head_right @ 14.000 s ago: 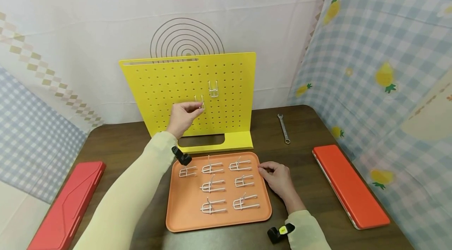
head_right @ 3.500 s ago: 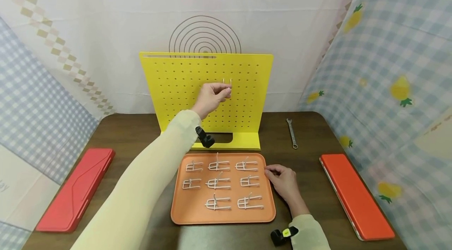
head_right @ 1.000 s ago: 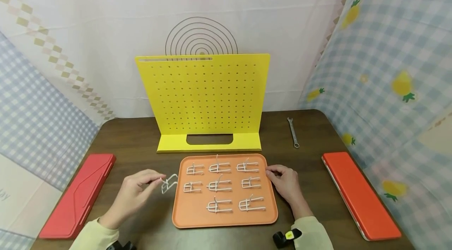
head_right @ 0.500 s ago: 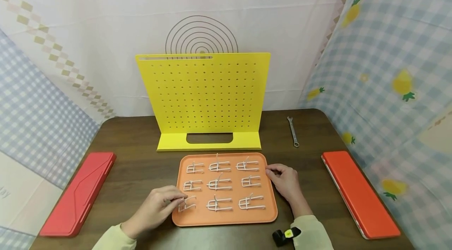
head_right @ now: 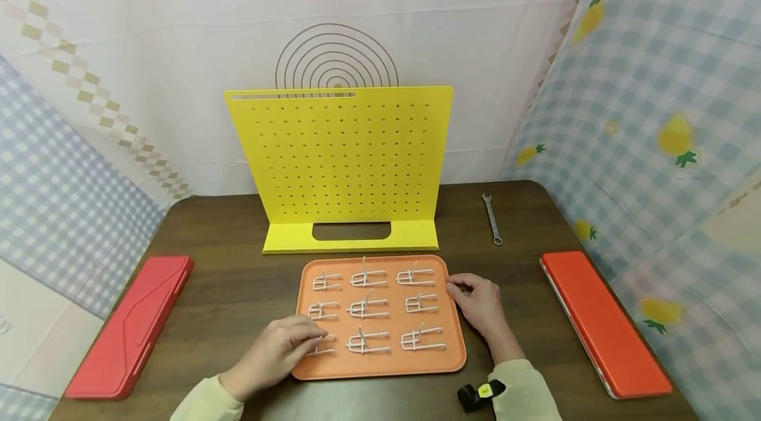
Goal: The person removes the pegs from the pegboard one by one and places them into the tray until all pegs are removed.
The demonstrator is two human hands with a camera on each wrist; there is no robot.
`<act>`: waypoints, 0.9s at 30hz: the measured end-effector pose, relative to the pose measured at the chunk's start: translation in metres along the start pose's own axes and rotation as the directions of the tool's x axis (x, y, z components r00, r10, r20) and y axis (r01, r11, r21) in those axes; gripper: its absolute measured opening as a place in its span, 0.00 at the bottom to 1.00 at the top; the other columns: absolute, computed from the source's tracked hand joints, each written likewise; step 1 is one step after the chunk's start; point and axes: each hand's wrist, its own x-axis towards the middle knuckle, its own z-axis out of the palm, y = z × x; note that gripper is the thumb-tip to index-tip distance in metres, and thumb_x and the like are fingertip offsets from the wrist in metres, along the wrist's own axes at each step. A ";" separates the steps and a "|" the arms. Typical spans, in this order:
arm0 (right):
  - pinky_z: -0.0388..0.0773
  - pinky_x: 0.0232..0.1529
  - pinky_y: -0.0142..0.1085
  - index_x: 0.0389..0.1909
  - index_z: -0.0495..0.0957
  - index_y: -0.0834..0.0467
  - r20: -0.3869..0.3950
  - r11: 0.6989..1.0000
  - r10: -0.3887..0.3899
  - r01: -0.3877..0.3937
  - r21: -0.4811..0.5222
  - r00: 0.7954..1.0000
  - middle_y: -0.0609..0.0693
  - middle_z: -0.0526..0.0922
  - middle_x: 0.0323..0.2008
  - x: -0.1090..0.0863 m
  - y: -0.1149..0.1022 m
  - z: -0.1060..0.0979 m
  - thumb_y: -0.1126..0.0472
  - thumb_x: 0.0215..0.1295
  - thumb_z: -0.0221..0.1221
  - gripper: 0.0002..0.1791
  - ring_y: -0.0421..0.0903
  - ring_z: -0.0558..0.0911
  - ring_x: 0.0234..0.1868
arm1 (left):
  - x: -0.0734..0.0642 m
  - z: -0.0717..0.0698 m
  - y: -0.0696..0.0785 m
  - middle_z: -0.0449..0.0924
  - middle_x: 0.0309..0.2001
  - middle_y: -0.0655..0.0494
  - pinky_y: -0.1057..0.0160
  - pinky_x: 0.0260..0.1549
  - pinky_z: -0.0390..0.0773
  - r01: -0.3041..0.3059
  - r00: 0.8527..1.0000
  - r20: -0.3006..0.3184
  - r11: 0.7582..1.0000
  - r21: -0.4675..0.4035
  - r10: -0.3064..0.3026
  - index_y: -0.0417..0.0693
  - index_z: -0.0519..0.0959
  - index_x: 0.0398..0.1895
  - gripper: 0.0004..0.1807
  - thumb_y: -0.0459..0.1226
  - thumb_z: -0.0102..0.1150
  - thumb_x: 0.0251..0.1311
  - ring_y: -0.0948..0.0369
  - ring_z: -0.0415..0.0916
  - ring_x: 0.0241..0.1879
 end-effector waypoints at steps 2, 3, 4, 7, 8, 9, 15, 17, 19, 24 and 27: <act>0.81 0.39 0.40 0.40 0.86 0.51 0.001 1.000 -0.001 0.001 0.003 1.000 0.50 0.86 0.41 0.000 0.000 0.000 0.53 0.61 0.66 0.09 0.47 0.83 0.44 | 0.000 0.001 0.000 0.82 0.37 0.63 0.75 0.35 0.76 0.002 1.000 0.001 1.000 0.006 -0.002 0.48 0.86 0.36 0.07 0.29 0.67 0.55 0.69 0.78 0.37; 0.81 0.39 0.40 0.40 0.86 0.51 0.001 1.000 -0.001 0.001 0.004 1.000 0.50 0.86 0.41 0.000 0.000 0.000 0.53 0.61 0.66 0.10 0.47 0.83 0.44 | 0.000 0.001 0.001 0.82 0.37 0.63 0.75 0.36 0.76 0.006 1.000 0.002 1.000 0.009 -0.006 0.48 0.86 0.36 0.07 0.29 0.67 0.55 0.69 0.78 0.37; 0.81 0.39 0.39 0.40 0.86 0.51 0.002 1.000 -0.001 0.001 0.004 1.000 0.50 0.86 0.41 0.000 0.000 0.000 0.53 0.62 0.66 0.10 0.47 0.83 0.44 | 0.000 0.001 0.001 0.82 0.37 0.64 0.74 0.36 0.76 0.007 1.000 0.004 1.000 0.013 -0.007 0.48 0.86 0.36 0.07 0.29 0.67 0.55 0.69 0.79 0.37; 0.81 0.39 0.38 0.40 0.86 0.51 0.003 1.000 0.003 -0.003 0.005 1.000 0.49 0.86 0.41 -0.001 0.000 0.001 0.53 0.61 0.66 0.10 0.47 0.83 0.44 | -0.001 0.001 0.001 0.82 0.37 0.64 0.73 0.37 0.77 0.005 1.000 0.007 1.000 0.021 -0.005 0.49 0.86 0.36 0.08 0.29 0.67 0.55 0.69 0.78 0.37; 0.81 0.39 0.38 0.40 0.87 0.51 0.004 1.000 0.004 -0.004 0.004 1.000 0.49 0.86 0.41 -0.001 0.000 0.001 0.52 0.61 0.66 0.10 0.46 0.83 0.44 | -0.001 0.001 0.001 0.82 0.37 0.64 0.73 0.37 0.77 0.002 1.000 0.007 1.000 0.025 -0.003 0.49 0.86 0.37 0.08 0.29 0.67 0.55 0.69 0.78 0.37; 0.81 0.39 0.38 0.40 0.87 0.51 0.004 1.000 0.003 -0.004 0.004 1.000 0.49 0.86 0.41 0.000 0.000 0.001 0.52 0.61 0.66 0.10 0.46 0.83 0.44 | -0.001 0.002 0.001 0.82 0.37 0.64 0.73 0.37 0.77 -0.002 1.000 0.007 1.000 0.029 0.002 0.49 0.86 0.37 0.08 0.29 0.67 0.55 0.69 0.78 0.37; 0.81 0.40 0.40 0.40 0.87 0.51 0.007 1.000 0.002 -0.002 0.003 1.000 0.49 0.86 0.41 0.000 0.000 0.001 0.52 0.62 0.65 0.10 0.46 0.83 0.45 | -0.002 0.003 0.002 0.81 0.37 0.65 0.72 0.38 0.77 -0.021 1.000 0.000 0.999 0.045 0.021 0.49 0.86 0.37 0.08 0.29 0.67 0.55 0.69 0.78 0.38; 0.81 0.41 0.40 0.40 0.87 0.51 0.007 1.000 0.001 -0.001 0.002 1.000 0.49 0.86 0.41 0.001 0.000 0.001 0.52 0.62 0.65 0.10 0.46 0.83 0.45 | -0.002 0.003 0.002 0.81 0.38 0.65 0.72 0.38 0.77 -0.023 1.000 -0.001 0.999 0.045 0.023 0.49 0.86 0.37 0.08 0.29 0.67 0.54 0.68 0.79 0.38; 0.81 0.40 0.40 0.40 0.87 0.51 0.007 1.000 0.002 -0.002 0.002 1.000 0.49 0.86 0.41 0.001 0.000 0.001 0.53 0.62 0.66 0.09 0.46 0.83 0.45 | -0.002 0.003 0.002 0.81 0.38 0.65 0.71 0.39 0.78 -0.025 1.000 -0.003 0.999 0.042 0.025 0.49 0.86 0.37 0.09 0.29 0.67 0.54 0.68 0.79 0.39; 0.80 0.39 0.37 0.40 0.87 0.51 0.005 1.000 0.003 -0.003 0.000 1.000 0.49 0.86 0.40 0.001 0.001 0.001 0.53 0.61 0.66 0.09 0.46 0.83 0.44 | -0.003 0.004 0.001 0.81 0.37 0.64 0.73 0.37 0.77 -0.033 0.999 -0.008 0.999 0.025 0.033 0.48 0.86 0.37 0.09 0.28 0.67 0.54 0.68 0.79 0.38; 0.80 0.39 0.38 0.40 0.87 0.51 0.004 1.000 0.003 -0.003 -0.003 1.000 0.49 0.86 0.40 0.001 0.002 0.002 0.52 0.62 0.65 0.09 0.46 0.83 0.44 | -0.004 0.005 0.001 0.82 0.38 0.63 0.72 0.37 0.78 -0.025 1.000 -0.008 0.999 0.035 0.025 0.48 0.86 0.37 0.09 0.28 0.68 0.54 0.68 0.79 0.38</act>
